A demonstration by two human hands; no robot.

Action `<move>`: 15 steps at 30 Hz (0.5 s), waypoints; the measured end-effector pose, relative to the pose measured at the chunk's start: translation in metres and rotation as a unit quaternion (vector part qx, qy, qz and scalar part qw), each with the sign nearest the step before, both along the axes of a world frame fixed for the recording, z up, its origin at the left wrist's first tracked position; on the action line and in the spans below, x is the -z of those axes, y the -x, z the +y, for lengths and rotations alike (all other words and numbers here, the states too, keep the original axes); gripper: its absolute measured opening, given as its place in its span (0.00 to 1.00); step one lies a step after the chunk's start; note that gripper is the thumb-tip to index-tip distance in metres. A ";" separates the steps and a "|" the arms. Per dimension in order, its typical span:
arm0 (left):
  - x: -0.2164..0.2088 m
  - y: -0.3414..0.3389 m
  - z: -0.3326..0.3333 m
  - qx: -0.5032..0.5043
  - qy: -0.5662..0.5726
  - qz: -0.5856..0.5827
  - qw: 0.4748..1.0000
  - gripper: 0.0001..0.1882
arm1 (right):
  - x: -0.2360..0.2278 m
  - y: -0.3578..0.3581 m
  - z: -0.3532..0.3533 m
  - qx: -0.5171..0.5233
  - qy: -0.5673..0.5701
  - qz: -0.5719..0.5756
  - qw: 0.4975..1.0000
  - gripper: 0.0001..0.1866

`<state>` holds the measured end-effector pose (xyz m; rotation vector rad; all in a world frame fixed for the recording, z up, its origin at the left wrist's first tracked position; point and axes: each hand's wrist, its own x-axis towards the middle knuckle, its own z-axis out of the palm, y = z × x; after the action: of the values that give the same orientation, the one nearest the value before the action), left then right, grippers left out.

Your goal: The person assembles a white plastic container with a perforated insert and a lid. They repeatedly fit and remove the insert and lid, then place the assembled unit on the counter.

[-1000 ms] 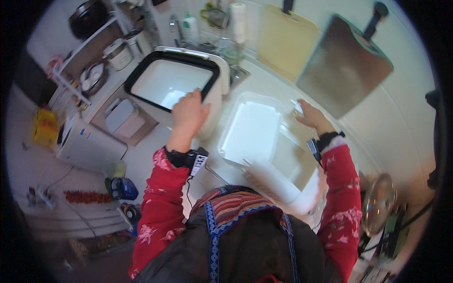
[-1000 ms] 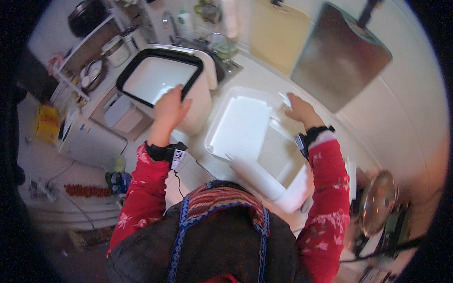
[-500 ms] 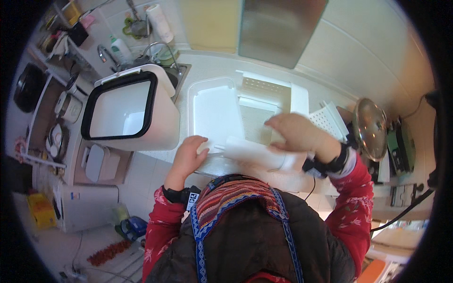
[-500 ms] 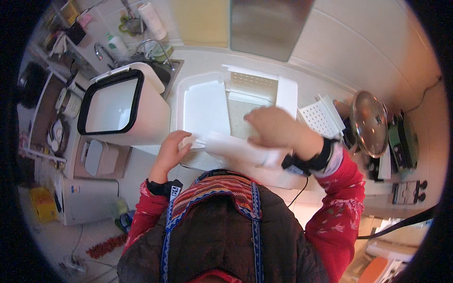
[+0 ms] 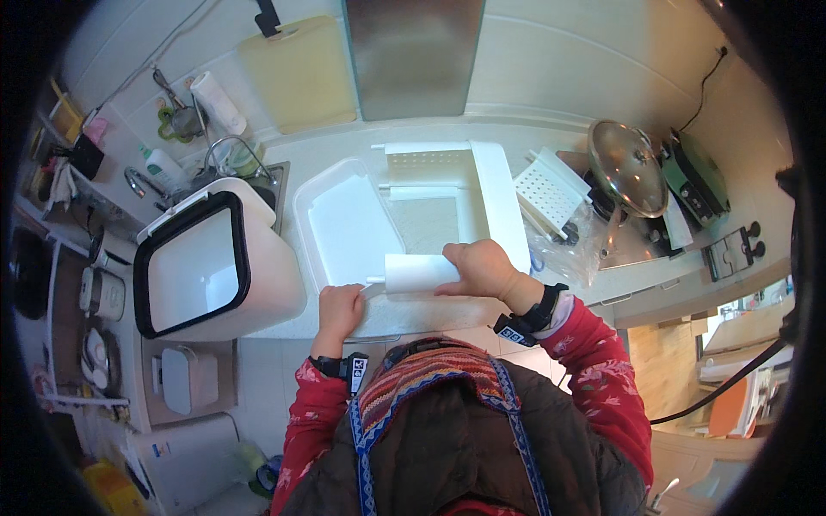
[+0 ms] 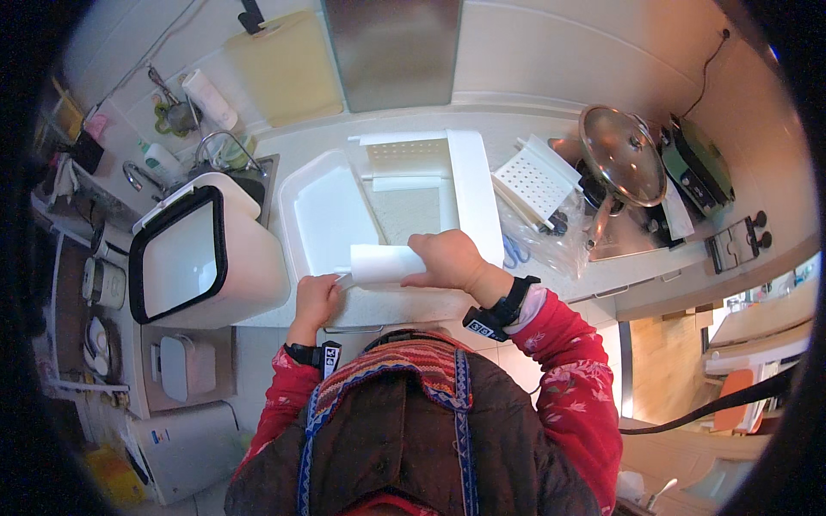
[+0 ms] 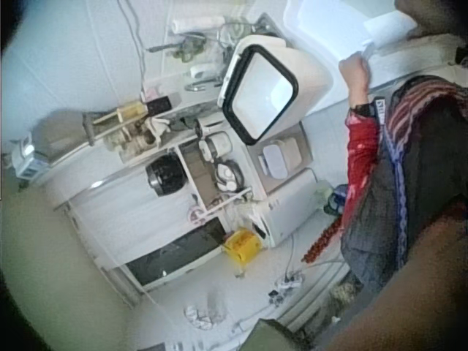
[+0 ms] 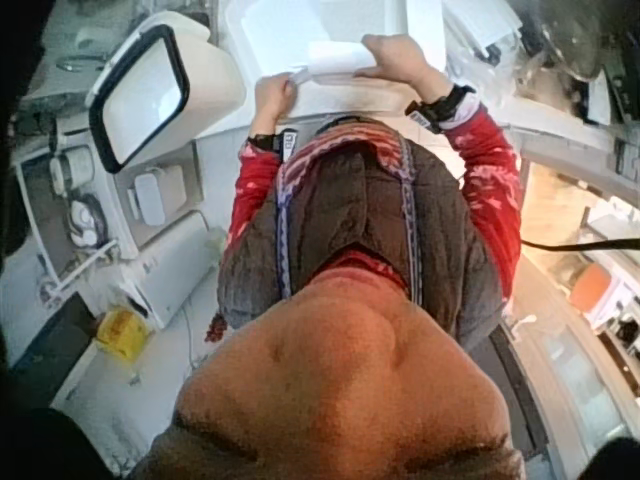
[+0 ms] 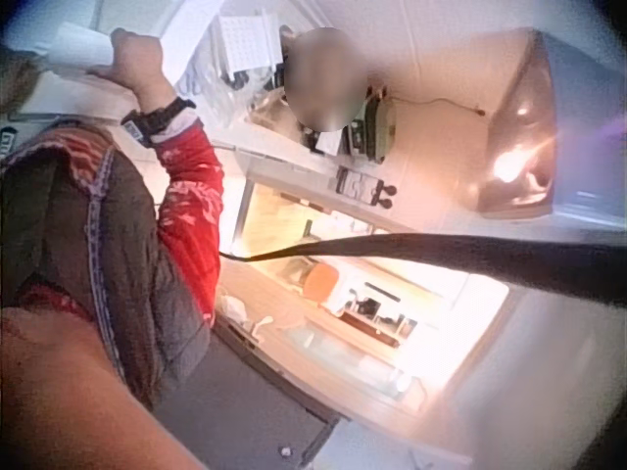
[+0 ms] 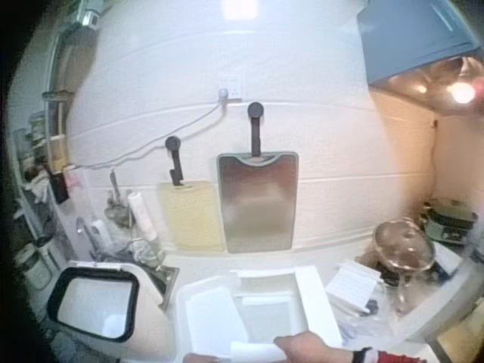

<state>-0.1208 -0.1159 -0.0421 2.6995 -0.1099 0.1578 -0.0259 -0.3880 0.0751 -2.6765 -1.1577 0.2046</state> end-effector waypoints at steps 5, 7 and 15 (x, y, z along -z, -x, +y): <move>-0.020 -0.005 0.010 -0.010 0.087 -0.019 0.996 0.07 | -0.015 -0.003 -0.017 -0.003 -0.045 -0.022 0.999 0.31; -0.026 -0.011 0.016 -0.015 0.112 -0.019 0.993 0.07 | -0.026 -0.007 -0.032 -0.002 -0.087 -0.063 0.994 0.31; -0.003 -0.049 0.021 0.040 0.022 -0.044 0.998 0.06 | -0.050 -0.013 -0.078 0.073 -0.285 -0.062 0.954 0.34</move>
<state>-0.0718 -0.0952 -0.0391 2.6403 -0.2386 0.2520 -0.0127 -0.4664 0.1255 -2.2592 -0.8727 -0.2861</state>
